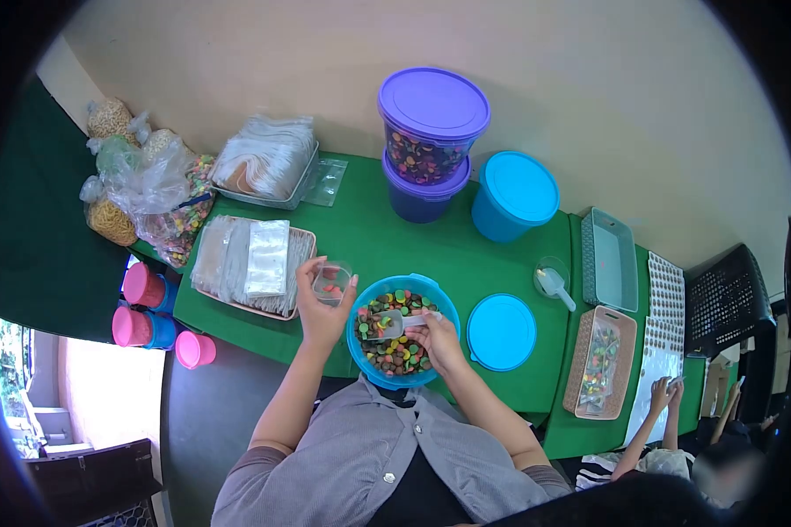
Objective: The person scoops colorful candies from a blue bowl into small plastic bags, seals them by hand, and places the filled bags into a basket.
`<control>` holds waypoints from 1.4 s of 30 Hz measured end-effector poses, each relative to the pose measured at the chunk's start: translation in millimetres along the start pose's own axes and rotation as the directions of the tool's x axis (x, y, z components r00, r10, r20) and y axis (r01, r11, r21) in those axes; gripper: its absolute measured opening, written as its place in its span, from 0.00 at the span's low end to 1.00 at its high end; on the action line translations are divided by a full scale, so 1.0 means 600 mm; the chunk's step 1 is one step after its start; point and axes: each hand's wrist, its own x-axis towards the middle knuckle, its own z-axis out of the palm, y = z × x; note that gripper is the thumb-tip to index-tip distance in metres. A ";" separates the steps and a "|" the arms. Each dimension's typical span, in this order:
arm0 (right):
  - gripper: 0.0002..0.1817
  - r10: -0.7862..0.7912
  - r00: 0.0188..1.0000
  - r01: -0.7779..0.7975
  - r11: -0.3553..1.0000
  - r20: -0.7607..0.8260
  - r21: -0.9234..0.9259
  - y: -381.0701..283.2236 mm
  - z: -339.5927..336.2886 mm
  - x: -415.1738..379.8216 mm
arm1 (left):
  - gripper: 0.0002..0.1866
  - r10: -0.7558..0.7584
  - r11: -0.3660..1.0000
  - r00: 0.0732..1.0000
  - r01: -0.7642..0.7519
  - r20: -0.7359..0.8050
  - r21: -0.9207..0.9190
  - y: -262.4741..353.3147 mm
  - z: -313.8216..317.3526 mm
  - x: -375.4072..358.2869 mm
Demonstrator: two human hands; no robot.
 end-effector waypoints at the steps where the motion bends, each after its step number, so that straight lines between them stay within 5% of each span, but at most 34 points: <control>1: 0.16 -0.046 0.999 0.046 0.999 0.000 -0.008 -0.002 -0.001 -0.004 | 0.30 0.007 1.000 1.000 -0.007 0.009 0.008 -0.002 -0.002 0.000; 9: 0.13 -0.212 0.973 0.219 0.973 -0.089 0.077 -0.052 0.003 -0.064 | 0.29 -0.110 0.990 0.967 0.086 0.229 0.112 0.008 -0.009 0.005; 11: 0.11 -0.345 0.915 0.373 0.921 -0.208 0.114 -0.081 0.008 -0.085 | 0.30 -0.134 0.985 0.941 0.091 0.310 0.150 0.011 -0.009 0.008; 13: 0.12 -0.455 0.859 0.485 0.870 -0.235 0.088 -0.113 0.021 -0.105 | 0.31 -0.054 0.977 0.834 -0.069 0.549 0.201 0.009 -0.009 0.005; 17: 0.13 -0.673 0.717 0.682 0.731 -0.184 -0.016 -0.158 0.040 -0.138 | 0.33 0.056 0.975 0.726 -0.188 0.685 0.120 0.038 0.004 -0.011; 21: 0.13 -0.716 0.699 0.696 0.679 0.003 -0.233 -0.155 0.039 -0.147 | 0.35 0.135 0.962 0.656 -0.266 0.743 0.060 0.065 0.016 -0.022; 42: 0.12 -0.769 0.638 0.747 0.610 0.030 -0.264 -0.175 0.055 -0.177 | 0.35 0.164 0.971 0.700 -0.239 0.696 0.012 0.071 0.025 -0.036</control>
